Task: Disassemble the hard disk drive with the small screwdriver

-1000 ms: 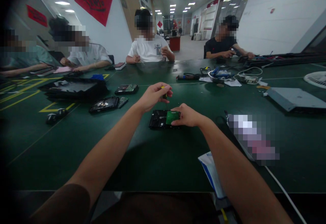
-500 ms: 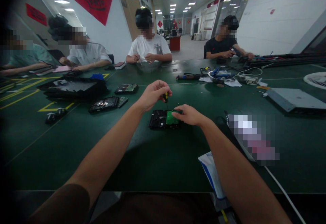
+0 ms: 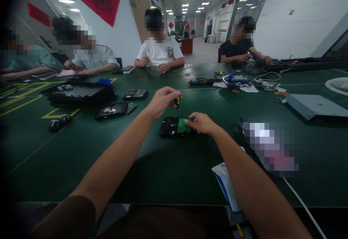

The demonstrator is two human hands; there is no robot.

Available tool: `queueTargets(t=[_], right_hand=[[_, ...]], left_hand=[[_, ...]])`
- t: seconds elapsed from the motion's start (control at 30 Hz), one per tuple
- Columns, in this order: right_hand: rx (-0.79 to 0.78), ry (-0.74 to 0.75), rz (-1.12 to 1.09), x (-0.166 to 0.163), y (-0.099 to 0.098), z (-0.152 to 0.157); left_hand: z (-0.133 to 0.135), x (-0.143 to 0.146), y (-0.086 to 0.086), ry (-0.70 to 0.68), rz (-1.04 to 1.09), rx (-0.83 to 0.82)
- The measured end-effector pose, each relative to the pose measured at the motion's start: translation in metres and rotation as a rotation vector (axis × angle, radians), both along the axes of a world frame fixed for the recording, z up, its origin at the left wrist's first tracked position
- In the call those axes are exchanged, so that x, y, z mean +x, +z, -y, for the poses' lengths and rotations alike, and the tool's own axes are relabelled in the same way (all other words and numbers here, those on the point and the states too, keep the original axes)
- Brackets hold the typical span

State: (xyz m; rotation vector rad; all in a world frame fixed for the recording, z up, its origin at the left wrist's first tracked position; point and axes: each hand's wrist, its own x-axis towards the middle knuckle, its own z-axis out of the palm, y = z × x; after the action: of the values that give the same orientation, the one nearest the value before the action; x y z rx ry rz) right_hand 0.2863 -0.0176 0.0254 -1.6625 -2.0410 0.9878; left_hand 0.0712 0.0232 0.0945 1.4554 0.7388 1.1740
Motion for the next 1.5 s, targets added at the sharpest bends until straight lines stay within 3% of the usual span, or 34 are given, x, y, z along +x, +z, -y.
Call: queueTargets(t=[0.13, 0.4, 0.6, 0.8, 1.5], right_hand=[[0.001, 0.020, -0.006, 0.0009, -0.0009, -0.0013], [-0.039, -0.001, -0.012, 0.0000, 0.0003, -0.0005], [-0.041, 0.001, -0.046, 0.0003, -0.0033, -0.0012], [-0.016, 0.013, -0.008, -0.0009, -0.0025, -0.0011], [0.005, -0.009, 0.032, -0.0015, -0.0014, -0.0008]], left_hand=[[0.0022, 0.0017, -0.0006, -0.082, 0.005, 0.035], [-0.0007, -0.0026, 0.0021, -0.087, -0.001, 0.002], [0.0005, 0.0000, -0.0010, -0.028, -0.055, 0.086], [0.0008, 0.0003, -0.0030, -0.132, -0.071, 0.150], [0.0009, -0.0031, 0.0006, -0.145, -0.074, 0.095]])
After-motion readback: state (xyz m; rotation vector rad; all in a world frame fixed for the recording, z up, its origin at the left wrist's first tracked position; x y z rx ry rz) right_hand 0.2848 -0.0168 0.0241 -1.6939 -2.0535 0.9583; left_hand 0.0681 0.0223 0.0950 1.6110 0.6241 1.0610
